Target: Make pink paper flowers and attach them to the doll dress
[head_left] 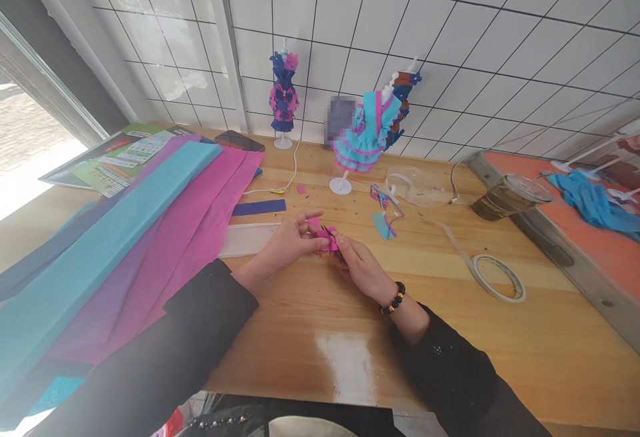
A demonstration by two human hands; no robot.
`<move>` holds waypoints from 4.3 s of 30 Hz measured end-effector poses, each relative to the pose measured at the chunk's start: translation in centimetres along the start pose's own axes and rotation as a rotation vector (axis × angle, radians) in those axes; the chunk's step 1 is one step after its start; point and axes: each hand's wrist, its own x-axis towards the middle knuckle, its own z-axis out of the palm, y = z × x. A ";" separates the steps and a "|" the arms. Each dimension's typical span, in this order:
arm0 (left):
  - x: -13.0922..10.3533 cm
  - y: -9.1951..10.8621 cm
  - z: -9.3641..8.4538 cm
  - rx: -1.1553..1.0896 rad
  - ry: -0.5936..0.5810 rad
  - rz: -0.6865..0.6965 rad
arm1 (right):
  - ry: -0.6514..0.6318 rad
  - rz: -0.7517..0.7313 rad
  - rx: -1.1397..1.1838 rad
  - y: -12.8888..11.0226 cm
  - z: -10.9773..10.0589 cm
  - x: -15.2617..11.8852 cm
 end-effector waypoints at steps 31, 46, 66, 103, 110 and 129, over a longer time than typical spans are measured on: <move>-0.2 0.4 -0.1 -0.027 0.003 0.051 | 0.001 -0.030 -0.023 0.1 -0.1 0.0; -0.1 0.5 0.1 0.002 -0.003 0.032 | 0.015 -0.020 0.056 0.4 0.0 0.1; 0.0 0.2 -0.3 0.027 -0.017 0.021 | 0.047 -0.041 0.023 0.6 0.0 0.2; -0.1 0.2 -0.2 -0.001 -0.051 -0.003 | 0.044 -0.041 -0.020 0.6 -0.1 0.1; -0.1 0.4 -0.3 0.035 -0.059 0.004 | 0.027 -0.052 -0.040 0.3 -0.1 0.0; -0.1 0.7 -0.8 0.071 -0.073 0.011 | 0.026 -0.080 -0.151 0.3 -0.7 0.0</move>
